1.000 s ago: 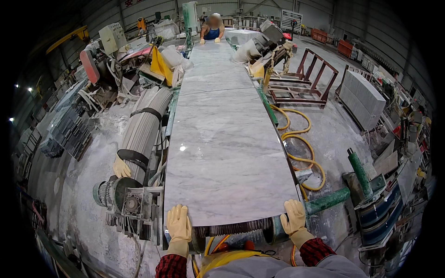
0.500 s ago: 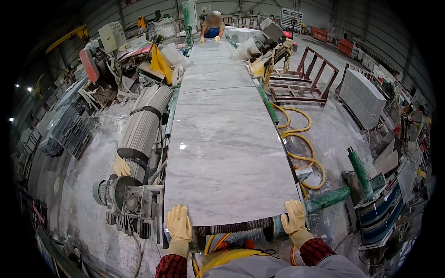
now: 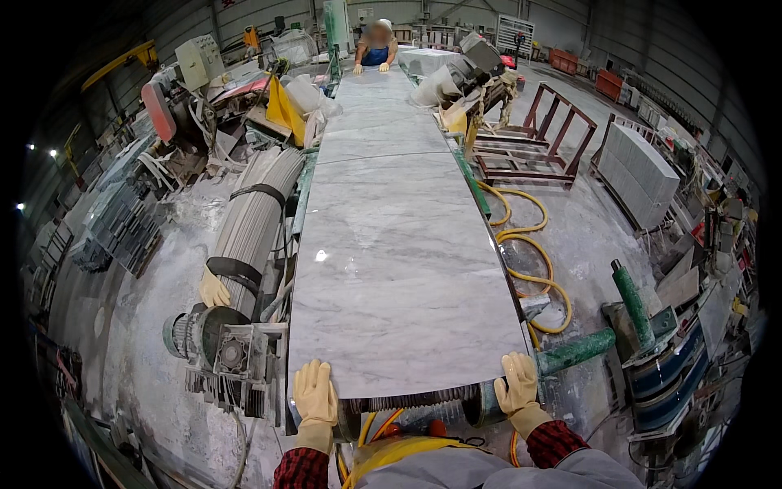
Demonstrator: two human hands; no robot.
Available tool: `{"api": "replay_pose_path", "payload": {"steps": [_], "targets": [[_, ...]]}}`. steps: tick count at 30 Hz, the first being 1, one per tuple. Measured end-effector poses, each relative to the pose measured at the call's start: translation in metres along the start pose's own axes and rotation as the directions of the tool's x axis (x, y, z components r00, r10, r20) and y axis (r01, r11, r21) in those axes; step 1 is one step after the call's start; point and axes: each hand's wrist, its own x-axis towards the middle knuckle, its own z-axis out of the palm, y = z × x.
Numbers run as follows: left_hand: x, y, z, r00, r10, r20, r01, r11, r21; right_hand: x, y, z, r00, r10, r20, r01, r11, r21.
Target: The person handles large stone slabs on a conveyor belt in a factory. They lift and place the slabs onto the moving belt, guiding them through the machinery while wearing gloves.
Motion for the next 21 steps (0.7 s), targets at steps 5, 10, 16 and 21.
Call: {"api": "replay_pose_path", "payload": {"steps": [5, 10, 16, 21], "targets": [[-0.001, 0.002, -0.004, 0.993, -0.063, 0.096, 0.067, 0.997, -0.037, -0.002, 0.001, -0.001, 1.0, -0.009, -0.007, 0.009, 1.0, 0.023], [-0.005, 0.002, -0.003, 0.993, -0.071, 0.093, 0.073, 0.997, -0.024, -0.005, 0.002, 0.0, 1.0, 0.007, 0.015, -0.008, 0.999, 0.047], [-0.004, 0.005, -0.008, 0.993, -0.067, 0.098, 0.071, 0.997, -0.035, -0.01, 0.001, 0.0, 1.0, 0.009, 0.021, -0.009, 1.0, 0.002], [-0.007, 0.005, -0.007, 0.999, -0.035, 0.037, 0.036, 0.999, -0.021, -0.015, 0.001, 0.003, 1.0, 0.008, 0.007, -0.008, 1.0, -0.017]]}}
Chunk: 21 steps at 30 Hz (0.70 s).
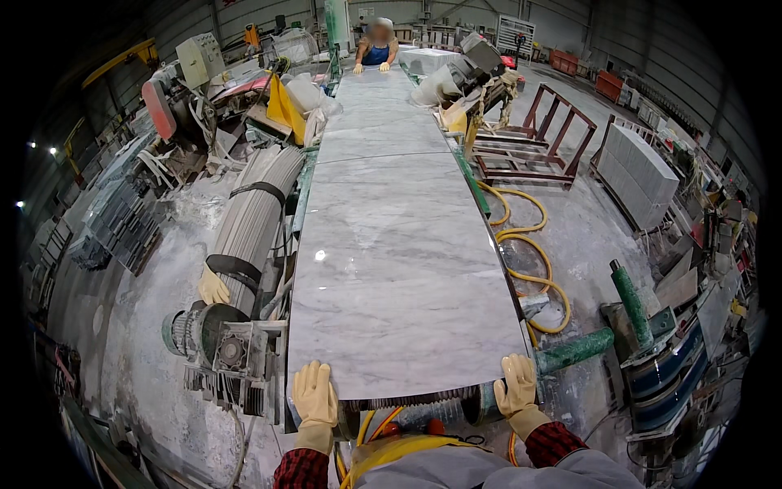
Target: The person handles large stone slabs on a conveyor belt in a factory. They lift and place the slabs onto the moving belt, guiding them through the machinery while wearing gloves.
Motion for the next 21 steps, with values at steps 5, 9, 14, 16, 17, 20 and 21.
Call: {"api": "replay_pose_path", "payload": {"steps": [5, 9, 14, 16, 17, 20, 21], "targets": [[0.0, 0.003, -0.003, 1.0, -0.015, 0.017, 0.016, 0.999, -0.028, -0.003, -0.002, 0.0, 0.999, 0.035, 0.022, -0.034, 0.999, -0.017], [-0.004, 0.002, -0.002, 1.0, 0.003, -0.007, -0.003, 1.0, 0.001, -0.006, -0.002, 0.0, 0.999, 0.04, 0.022, -0.04, 0.999, -0.018], [-0.008, -0.002, 0.005, 0.999, 0.023, -0.033, -0.023, 1.0, 0.012, -0.008, -0.003, 0.0, 0.999, 0.037, 0.009, -0.037, 0.999, -0.019], [-0.008, 0.001, 0.003, 1.0, 0.006, -0.009, -0.006, 1.0, 0.011, -0.011, -0.003, -0.001, 0.998, 0.053, 0.02, -0.053, 0.998, -0.024], [-0.008, 0.002, 0.003, 1.0, -0.002, 0.003, 0.002, 1.0, 0.01, -0.012, -0.003, -0.001, 0.998, 0.059, 0.022, -0.058, 0.998, -0.029], [-0.011, -0.002, 0.006, 0.998, 0.032, -0.05, -0.03, 0.998, 0.053, -0.01, -0.005, -0.002, 0.997, 0.065, 0.03, -0.064, 0.998, -0.025], [-0.009, 0.0, 0.004, 0.999, 0.028, -0.041, -0.026, 0.999, 0.036, -0.01, -0.006, -0.004, 0.998, 0.064, 0.026, -0.063, 0.998, -0.022]]}}
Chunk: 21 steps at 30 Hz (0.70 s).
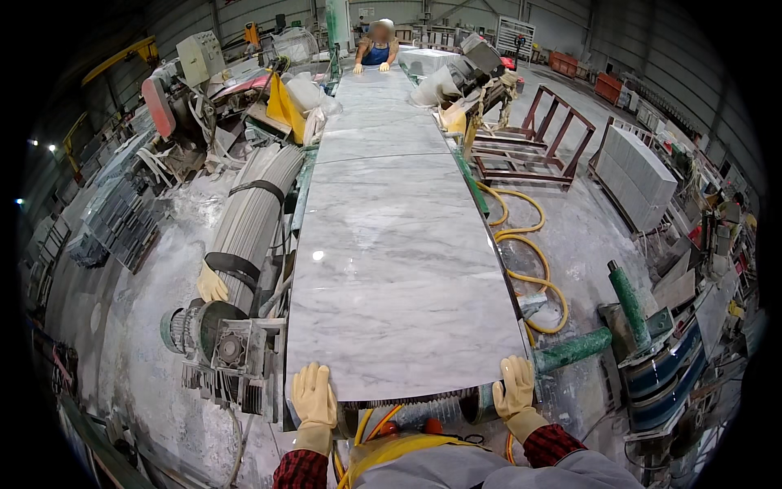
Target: The person handles large stone slabs on a conveyor belt in a factory. They lift and place the slabs onto the moving belt, guiding them through the machinery while wearing gloves.
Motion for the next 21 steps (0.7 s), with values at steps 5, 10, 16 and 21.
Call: {"api": "replay_pose_path", "payload": {"steps": [5, 10, 16, 21], "targets": [[0.006, 0.002, -0.003, 0.991, 0.095, -0.094, -0.091, 0.995, 0.038, -0.004, -0.002, -0.001, 0.999, 0.044, 0.028, -0.045, 0.998, 0.04], [0.007, 0.007, -0.008, 0.993, 0.09, -0.074, -0.089, 0.996, 0.024, -0.004, -0.002, -0.004, 0.998, 0.048, 0.036, -0.05, 0.997, 0.055], [0.005, 0.008, -0.008, 0.993, 0.096, -0.07, -0.094, 0.995, 0.029, -0.008, -0.003, -0.005, 0.997, 0.063, 0.04, -0.064, 0.997, 0.033], [0.002, 0.009, -0.007, 0.988, 0.112, -0.104, -0.106, 0.992, 0.066, -0.014, -0.001, -0.003, 0.996, 0.08, 0.047, -0.08, 0.997, -0.002]]}}
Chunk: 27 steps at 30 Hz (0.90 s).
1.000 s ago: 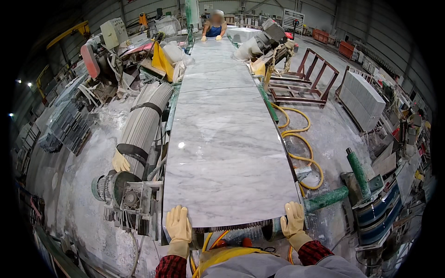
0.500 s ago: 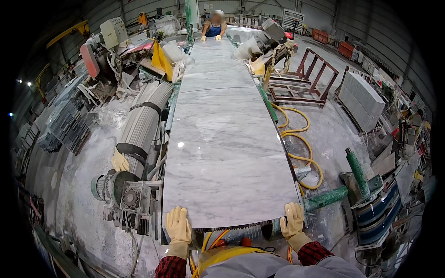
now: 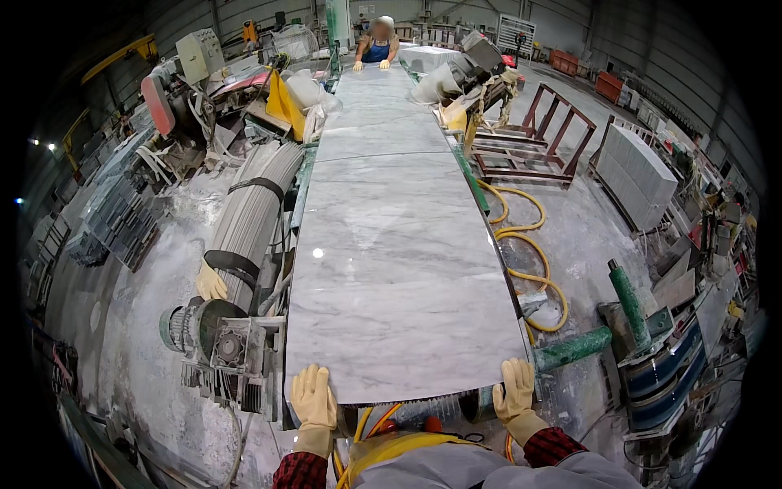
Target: The person handles large stone slabs on a conveyor belt in a factory. They lift and place the slabs onto the moving belt, guiding them through the machinery while wearing gloves.
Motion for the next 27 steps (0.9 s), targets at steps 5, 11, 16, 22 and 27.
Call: {"api": "replay_pose_path", "payload": {"steps": [5, 11, 16, 22, 27], "targets": [[-0.003, -0.002, -0.004, 0.998, -0.03, 0.05, 0.032, 0.999, -0.037, -0.002, -0.002, 0.003, 1.0, -0.004, -0.02, 0.004, 1.0, -0.014], [0.003, -0.002, 0.005, 0.999, 0.033, -0.003, -0.033, 0.999, -0.032, 0.001, -0.007, -0.009, 0.999, 0.024, -0.036, -0.021, 0.994, 0.106], [-0.002, 0.0, -0.014, 0.981, -0.062, 0.183, 0.081, 0.992, -0.096, 0.035, -0.04, -0.053, 0.992, -0.032, -0.124, 0.062, 0.967, 0.247], [-0.008, -0.004, -0.032, 0.972, 0.059, 0.228, -0.061, 0.998, 0.001, -0.011, -0.096, -0.03, 0.91, -0.064, 0.409, -0.275, 0.646, 0.713], [0.015, -0.002, -0.026, 0.934, 0.259, 0.246, -0.238, 0.965, -0.111, -0.041, -0.145, 0.151, 0.542, -0.094, 0.835, -0.84, -0.062, 0.539]]}}
